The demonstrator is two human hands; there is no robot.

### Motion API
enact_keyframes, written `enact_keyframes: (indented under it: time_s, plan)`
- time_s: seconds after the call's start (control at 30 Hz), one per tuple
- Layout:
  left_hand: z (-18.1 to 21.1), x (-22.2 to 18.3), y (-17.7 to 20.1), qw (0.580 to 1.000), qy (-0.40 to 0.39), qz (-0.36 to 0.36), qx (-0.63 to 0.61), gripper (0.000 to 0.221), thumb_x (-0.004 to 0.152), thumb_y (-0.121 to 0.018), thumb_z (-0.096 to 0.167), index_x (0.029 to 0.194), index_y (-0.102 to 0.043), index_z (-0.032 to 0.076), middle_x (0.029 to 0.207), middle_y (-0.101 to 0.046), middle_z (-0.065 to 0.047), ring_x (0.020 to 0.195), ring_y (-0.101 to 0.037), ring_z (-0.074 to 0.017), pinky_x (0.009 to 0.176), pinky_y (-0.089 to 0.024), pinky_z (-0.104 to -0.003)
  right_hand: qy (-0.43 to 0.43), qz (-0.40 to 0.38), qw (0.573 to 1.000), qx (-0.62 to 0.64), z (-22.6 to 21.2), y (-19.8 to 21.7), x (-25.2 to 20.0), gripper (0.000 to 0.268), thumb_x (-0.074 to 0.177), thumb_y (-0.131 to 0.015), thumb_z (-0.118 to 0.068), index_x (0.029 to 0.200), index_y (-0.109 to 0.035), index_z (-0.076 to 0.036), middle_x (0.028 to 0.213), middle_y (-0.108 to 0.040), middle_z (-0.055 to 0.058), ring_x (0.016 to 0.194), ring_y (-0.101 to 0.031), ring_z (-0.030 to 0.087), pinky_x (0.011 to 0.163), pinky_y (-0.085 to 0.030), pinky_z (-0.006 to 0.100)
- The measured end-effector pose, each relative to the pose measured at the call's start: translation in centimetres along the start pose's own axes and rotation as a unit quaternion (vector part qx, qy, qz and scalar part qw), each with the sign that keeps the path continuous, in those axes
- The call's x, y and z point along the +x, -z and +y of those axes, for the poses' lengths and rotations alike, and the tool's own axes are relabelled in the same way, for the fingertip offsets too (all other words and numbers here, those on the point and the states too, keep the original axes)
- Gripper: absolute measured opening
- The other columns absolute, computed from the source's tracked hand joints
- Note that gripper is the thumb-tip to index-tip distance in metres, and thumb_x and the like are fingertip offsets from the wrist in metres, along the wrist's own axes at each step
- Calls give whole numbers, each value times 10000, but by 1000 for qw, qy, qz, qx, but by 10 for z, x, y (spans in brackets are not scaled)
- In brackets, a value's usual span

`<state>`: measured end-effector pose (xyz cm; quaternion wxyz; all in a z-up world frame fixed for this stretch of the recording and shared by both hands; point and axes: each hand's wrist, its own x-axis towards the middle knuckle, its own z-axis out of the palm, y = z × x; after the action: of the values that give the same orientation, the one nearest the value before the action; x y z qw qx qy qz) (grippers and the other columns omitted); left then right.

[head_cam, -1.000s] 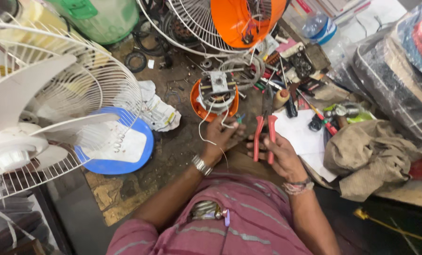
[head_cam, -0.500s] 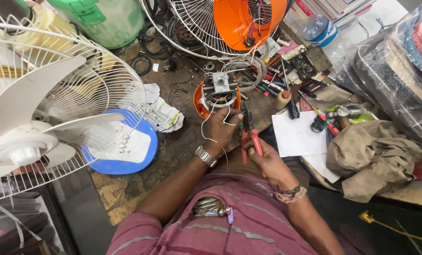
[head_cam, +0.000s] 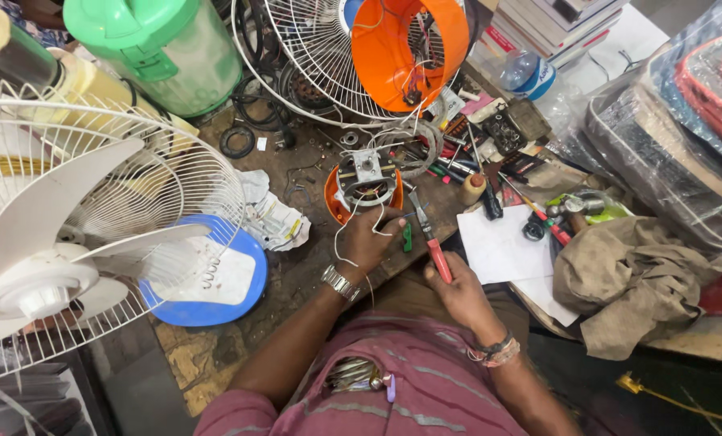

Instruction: The person works on a disassembled electric fan motor, using pliers and a screwdriver to strip wire insulation, twist connections, and adjust components on the motor housing. The workspace is cluttered with tools and fan parts.

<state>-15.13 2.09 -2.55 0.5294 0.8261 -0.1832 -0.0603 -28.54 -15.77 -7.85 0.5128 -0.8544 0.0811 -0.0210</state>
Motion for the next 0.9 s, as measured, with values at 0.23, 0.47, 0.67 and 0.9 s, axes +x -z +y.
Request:
enact_keyframes:
  time_s: [0.23, 0.47, 0.67, 0.9]
  plan:
    - [-30, 3, -8, 990, 35, -2, -135, 237, 971, -715, 280, 1093, -765, 84, 885, -749, -41, 758, -691, -127, 663, -535, -289, -232, -91, 885, 393, 15, 21, -4, 439, 908, -581, -307, 1327, -579, -180, 967, -701, 15, 600, -568, 102, 672, -589, 312]
    - [-56, 4, -26, 936, 113, -50, -330, 285, 1000, -651, 213, 1212, -691, 27, 895, -748, -37, 729, -667, -49, 625, -502, -220, 72, 174, 951, 246, 38, 26, -14, 605, 983, -780, -224, 1474, -440, -126, 931, -631, 78, 704, -580, 137, 610, -498, 274]
    - [-34, 4, -23, 939, 139, -59, -310, 239, 978, -668, 175, 1133, -697, -4, 880, -757, -32, 643, -642, -67, 533, -487, -224, -186, 62, 882, 429, 3, 40, 0, 508, 901, -677, -124, 1353, -458, -48, 951, -725, 104, 709, -699, 180, 383, -393, 246]
    - [-10, -5, -26, 995, 55, 55, -61, 157, 888, -743, 184, 980, -761, 59, 748, -754, -95, 620, -714, -149, 579, -541, -306, -249, -48, 871, 420, -29, -2, -6, 595, 817, -643, -67, 1367, -453, -192, 1085, -622, -6, 863, -714, 203, 729, -634, 403]
